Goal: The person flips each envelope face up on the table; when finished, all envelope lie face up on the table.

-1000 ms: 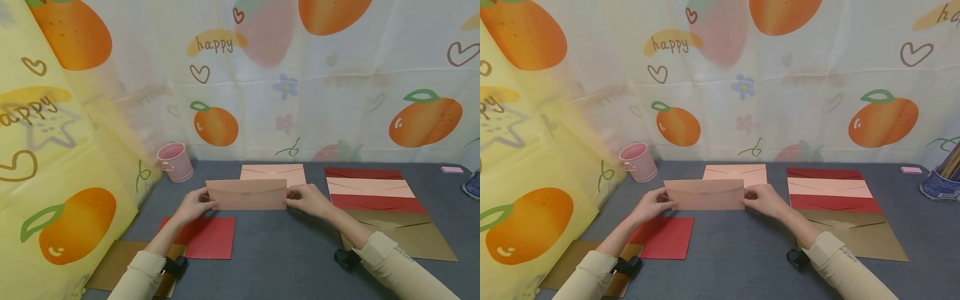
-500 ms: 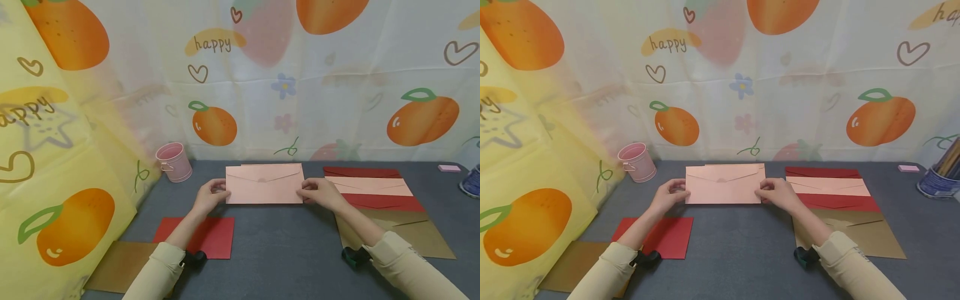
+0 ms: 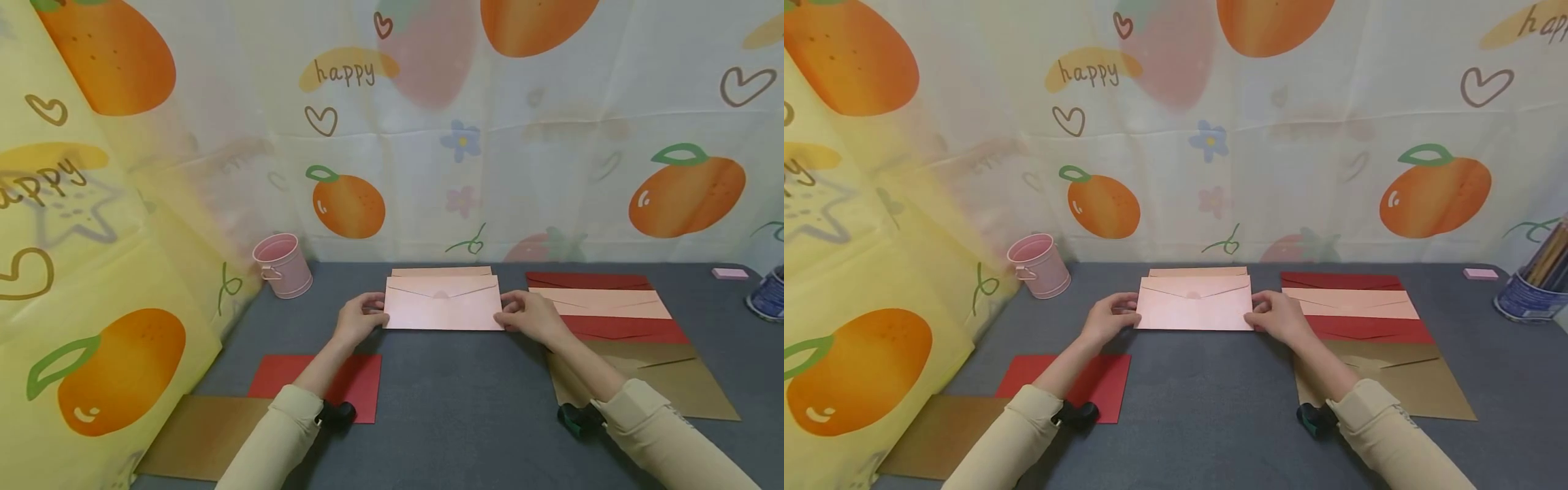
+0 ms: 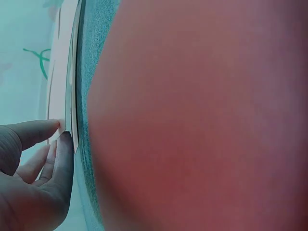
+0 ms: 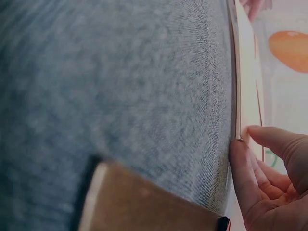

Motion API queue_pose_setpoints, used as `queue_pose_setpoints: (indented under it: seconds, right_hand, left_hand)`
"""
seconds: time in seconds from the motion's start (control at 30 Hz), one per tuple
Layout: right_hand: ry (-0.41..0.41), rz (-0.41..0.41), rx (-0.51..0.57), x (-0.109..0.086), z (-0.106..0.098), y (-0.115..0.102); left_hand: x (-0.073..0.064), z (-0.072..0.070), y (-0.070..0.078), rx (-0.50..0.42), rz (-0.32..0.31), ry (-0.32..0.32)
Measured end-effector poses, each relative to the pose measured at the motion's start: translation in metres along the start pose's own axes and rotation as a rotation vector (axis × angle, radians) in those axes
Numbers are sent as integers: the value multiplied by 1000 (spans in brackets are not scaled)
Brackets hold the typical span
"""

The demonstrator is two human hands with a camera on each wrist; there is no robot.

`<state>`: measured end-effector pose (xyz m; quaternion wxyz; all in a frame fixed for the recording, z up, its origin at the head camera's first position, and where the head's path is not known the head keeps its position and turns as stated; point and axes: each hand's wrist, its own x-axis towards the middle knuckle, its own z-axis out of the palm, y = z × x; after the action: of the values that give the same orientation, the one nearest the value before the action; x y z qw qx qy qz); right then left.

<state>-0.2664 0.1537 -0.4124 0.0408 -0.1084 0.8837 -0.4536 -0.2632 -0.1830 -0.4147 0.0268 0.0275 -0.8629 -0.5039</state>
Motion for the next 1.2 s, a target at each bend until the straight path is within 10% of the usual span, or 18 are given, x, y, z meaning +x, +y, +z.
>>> queue_pose_setpoints:
  seconds: [1.2]
  right_hand:
    - [35,-127,-276,8,12,-6]
  left_hand:
    - [-5,6,3,208,129,-95]
